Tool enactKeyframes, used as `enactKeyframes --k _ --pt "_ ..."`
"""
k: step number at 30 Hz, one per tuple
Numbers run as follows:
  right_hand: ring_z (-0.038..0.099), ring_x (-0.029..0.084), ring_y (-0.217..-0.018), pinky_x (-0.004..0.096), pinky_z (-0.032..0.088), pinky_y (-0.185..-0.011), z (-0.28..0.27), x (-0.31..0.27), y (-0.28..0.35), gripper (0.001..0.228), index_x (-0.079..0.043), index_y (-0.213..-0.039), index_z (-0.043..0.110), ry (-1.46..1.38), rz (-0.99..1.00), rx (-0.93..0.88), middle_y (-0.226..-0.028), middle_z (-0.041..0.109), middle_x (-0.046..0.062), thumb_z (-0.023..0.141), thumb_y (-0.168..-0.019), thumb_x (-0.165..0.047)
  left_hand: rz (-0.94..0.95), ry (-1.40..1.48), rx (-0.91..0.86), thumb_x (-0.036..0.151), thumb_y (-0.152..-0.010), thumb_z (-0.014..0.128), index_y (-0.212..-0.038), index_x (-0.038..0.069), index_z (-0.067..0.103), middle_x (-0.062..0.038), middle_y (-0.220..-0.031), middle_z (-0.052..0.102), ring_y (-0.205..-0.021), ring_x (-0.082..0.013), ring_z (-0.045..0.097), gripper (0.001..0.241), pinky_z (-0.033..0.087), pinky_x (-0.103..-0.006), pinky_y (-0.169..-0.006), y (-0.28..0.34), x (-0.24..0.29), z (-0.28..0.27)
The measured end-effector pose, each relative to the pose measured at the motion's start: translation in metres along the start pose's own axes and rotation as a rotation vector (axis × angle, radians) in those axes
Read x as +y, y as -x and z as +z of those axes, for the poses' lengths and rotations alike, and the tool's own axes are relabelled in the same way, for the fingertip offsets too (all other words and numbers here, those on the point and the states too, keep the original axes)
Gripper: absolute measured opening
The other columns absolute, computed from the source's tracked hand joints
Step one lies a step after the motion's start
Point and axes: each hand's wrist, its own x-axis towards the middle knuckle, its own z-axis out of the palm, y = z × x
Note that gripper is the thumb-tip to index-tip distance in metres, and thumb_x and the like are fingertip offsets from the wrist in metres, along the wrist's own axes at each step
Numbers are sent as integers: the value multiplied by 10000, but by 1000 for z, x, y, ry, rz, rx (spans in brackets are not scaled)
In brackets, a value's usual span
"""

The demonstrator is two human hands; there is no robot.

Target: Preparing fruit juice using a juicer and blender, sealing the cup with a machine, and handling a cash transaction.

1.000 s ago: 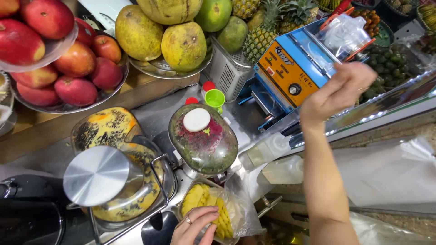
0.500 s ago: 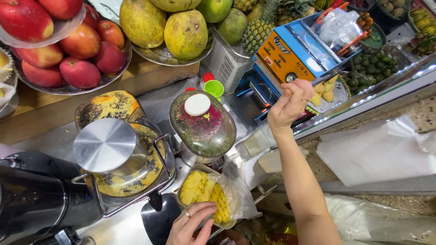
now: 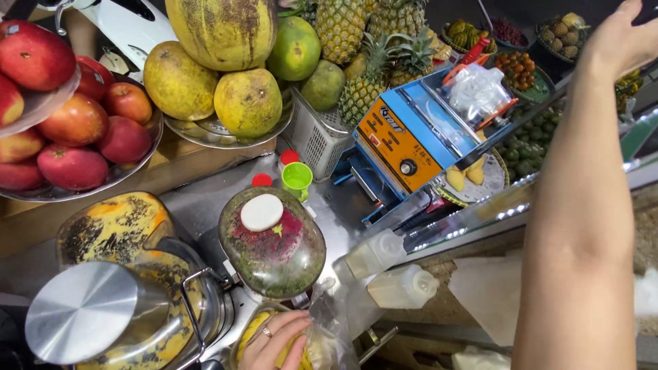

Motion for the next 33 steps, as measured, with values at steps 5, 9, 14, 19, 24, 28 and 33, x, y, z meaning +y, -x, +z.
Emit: enactKeyframes --k 5,9,14,19,24,28,33 --pt "486 370 -1482 528 513 -1231 -18 -64 62 958 -213 -1574 212 456 40 -407 -1572 345 160 978 -999 -243 -141 -101 135 47 -652 788 -909 106 794 -2 -1010 817 -897 -129 798 263 632 -257 -824 0 -35 15" --pt "635 271 -747 385 581 -602 -58 -128 139 62 -62 -828 699 62 -264 -793 -836 648 127 752 -845 -89 -118 -129 51 87 -675 755 -902 140 805 8 -1005 816 -908 -125 794 238 631 -280 -857 -9 -43 24" --pt "648 141 -657 250 576 -567 -213 -264 199 196 -1 -1082 672 -972 1093 -1175 -785 667 79 575 -1037 -165 -229 -52 -51 128 -748 762 -977 109 805 -20 -1093 811 -980 -150 796 234 625 -277 -875 -28 -30 29" --pt "685 271 -840 351 603 -762 -283 -232 406 252 35 -1218 545 -861 2109 -1029 -985 679 222 578 -987 -61 -110 56 -79 52 -798 707 -1123 36 704 -115 -1157 758 -988 -230 770 326 632 -325 -847 -91 2 41" --pt "690 288 -1031 336 597 -772 -267 -212 482 771 -257 -1562 165 -736 2006 -501 -1293 512 165 578 -951 -31 -11 127 -110 35 -899 597 -1354 -23 486 -191 -1247 633 -845 -210 653 472 595 -332 -752 -173 7 82" --pt "676 287 -1077 398 570 -934 -278 -215 486 824 -208 -1614 141 -583 1940 -472 -1323 514 175 541 -944 56 -18 51 -150 -64 -834 587 -1404 -91 406 -310 -1236 564 -1059 -488 592 598 506 -548 -914 -220 -5 112" --pt "670 290 -1098 442 552 -997 -299 -218 473 800 -175 -1600 247 -521 1856 -696 -1298 559 156 584 -926 92 -33 -111 -190 -83 -764 683 -1436 -130 387 -402 -1250 526 -1143 -617 544 736 474 -669 -963 -269 -92 197"
